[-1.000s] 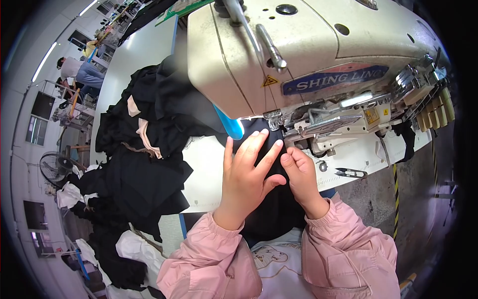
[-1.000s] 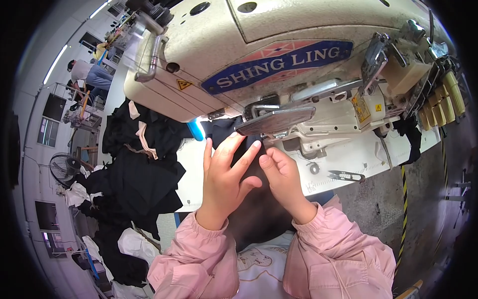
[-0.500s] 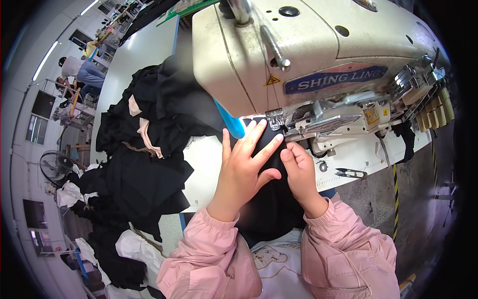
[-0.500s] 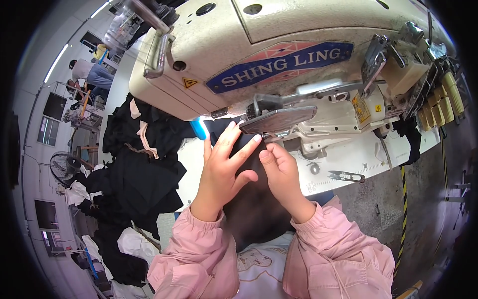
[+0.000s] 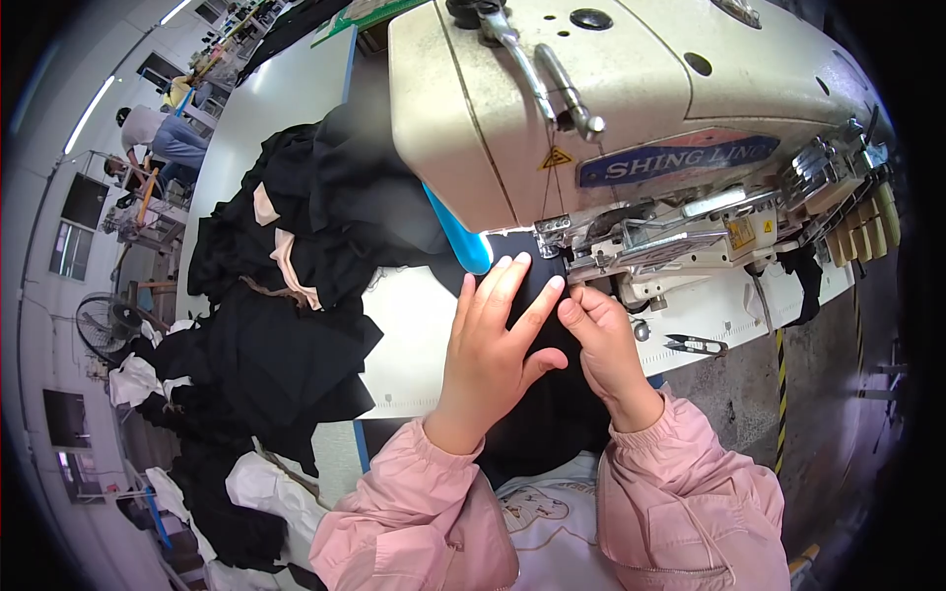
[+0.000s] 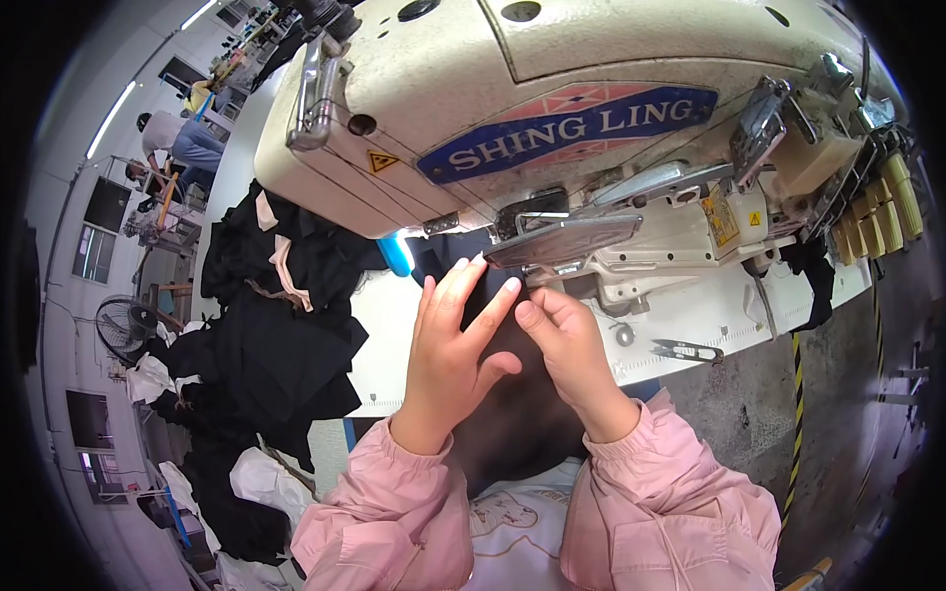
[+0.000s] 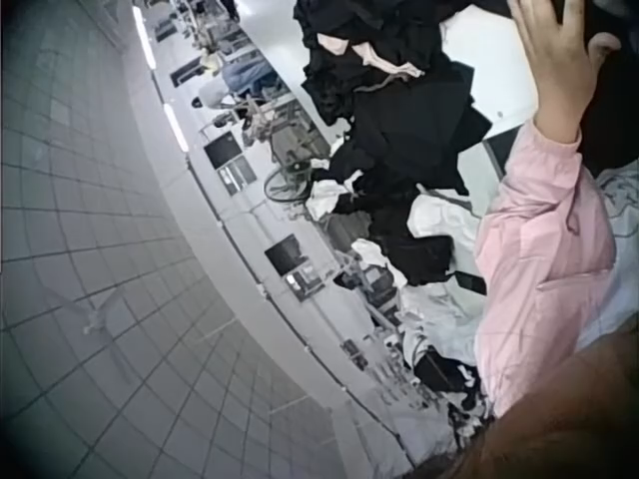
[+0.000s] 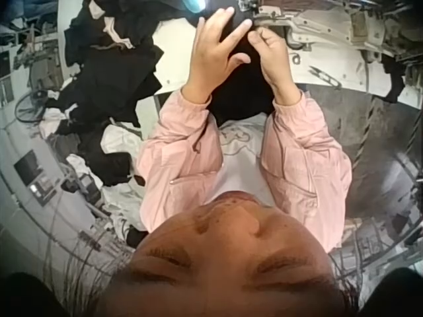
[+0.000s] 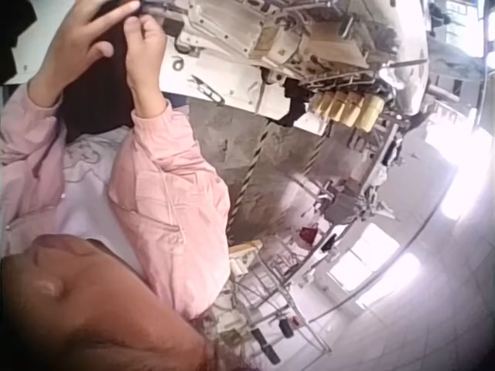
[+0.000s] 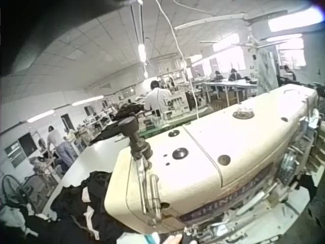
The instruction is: Sewing pieces of black fabric together using an industrial sewing machine in a factory.
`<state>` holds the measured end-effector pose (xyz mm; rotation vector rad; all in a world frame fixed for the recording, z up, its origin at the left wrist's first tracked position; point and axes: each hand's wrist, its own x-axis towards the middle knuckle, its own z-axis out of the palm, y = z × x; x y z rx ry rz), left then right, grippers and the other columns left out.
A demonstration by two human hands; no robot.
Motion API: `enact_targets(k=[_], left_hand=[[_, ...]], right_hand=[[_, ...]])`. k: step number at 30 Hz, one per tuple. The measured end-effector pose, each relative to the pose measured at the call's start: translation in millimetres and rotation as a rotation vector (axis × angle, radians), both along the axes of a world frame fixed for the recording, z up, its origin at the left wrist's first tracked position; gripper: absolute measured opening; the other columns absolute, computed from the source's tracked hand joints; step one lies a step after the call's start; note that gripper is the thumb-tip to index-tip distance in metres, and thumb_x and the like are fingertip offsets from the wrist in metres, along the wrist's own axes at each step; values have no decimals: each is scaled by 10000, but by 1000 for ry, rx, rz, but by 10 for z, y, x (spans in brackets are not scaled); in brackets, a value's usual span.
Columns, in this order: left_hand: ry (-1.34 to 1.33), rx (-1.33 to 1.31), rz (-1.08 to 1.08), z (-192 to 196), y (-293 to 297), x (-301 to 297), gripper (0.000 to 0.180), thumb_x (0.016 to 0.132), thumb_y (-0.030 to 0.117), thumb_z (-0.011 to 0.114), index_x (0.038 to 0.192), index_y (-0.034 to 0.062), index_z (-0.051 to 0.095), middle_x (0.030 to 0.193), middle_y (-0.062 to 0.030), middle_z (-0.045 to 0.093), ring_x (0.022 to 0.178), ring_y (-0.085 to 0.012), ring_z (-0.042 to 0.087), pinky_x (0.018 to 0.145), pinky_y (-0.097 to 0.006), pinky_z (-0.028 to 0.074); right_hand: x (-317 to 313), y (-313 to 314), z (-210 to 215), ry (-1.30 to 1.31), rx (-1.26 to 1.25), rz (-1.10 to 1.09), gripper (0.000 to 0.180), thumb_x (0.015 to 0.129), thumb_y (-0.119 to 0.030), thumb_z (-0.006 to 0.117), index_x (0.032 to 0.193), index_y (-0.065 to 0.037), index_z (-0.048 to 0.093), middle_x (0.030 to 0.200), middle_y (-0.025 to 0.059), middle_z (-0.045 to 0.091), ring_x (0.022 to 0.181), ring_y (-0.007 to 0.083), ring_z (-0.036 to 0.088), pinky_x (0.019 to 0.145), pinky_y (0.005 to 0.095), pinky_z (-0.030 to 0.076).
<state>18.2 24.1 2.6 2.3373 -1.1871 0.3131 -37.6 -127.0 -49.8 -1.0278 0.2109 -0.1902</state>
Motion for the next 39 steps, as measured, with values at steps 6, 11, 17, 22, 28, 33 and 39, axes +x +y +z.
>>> enact_targets(k=[6,11,17,22,28,33,39], left_hand=[[8,39,11,37,19,27,689,827,572,639,1425,236,576,1478,-139,474,1366,-350,457,1139,-599,301],[4,46,16,39,7,56,687,827,572,640,1427,245,574,1483,-138,476,1363,-350,462,1151,-610,274],[-8,37,3,20,-2,118,692,833,583,626,1434,243,568,1480,-156,479,1347,-357,476,1156,-615,263],[-3,10,-34,-50,41,167,682,873,592,589,1444,219,558,1505,-194,432,1354,-388,450,1144,-627,269],[384,-347,222,-676,363,-254,779,944,484,637,1490,-17,398,1444,-292,425,1316,-448,449,1099,-480,379],[1158,-386,167,-575,690,-449,582,935,329,707,1362,-28,539,1173,-199,652,1146,-341,610,1030,-377,445],[890,-771,102,374,1050,264,99,986,124,610,1068,69,607,886,18,636,827,-127,606,718,-284,478]], right_hand=[[2,37,-28,10,-39,-42,177,1010,-201,642,951,-36,669,867,-71,586,802,18,458,717,204,376],[9,49,12,11,-73,-88,194,1013,-207,643,924,-37,666,848,-71,580,789,16,453,702,207,375],[47,85,54,27,-93,-152,209,1014,-218,646,930,-29,673,836,-72,583,787,20,466,714,212,390],[58,95,32,33,-80,-135,214,1006,-222,661,929,-23,675,832,-71,582,784,21,467,706,214,390],[7,-45,-102,25,-329,-159,194,958,-204,723,917,-18,689,831,-70,588,788,21,497,703,203,401],[-14,-207,-59,80,-113,62,133,920,-132,751,949,-15,695,916,-41,636,794,30,537,726,204,432],[-15,-167,6,20,168,201,186,909,-104,760,1030,-19,647,940,-35,646,819,29,556,748,194,451]])
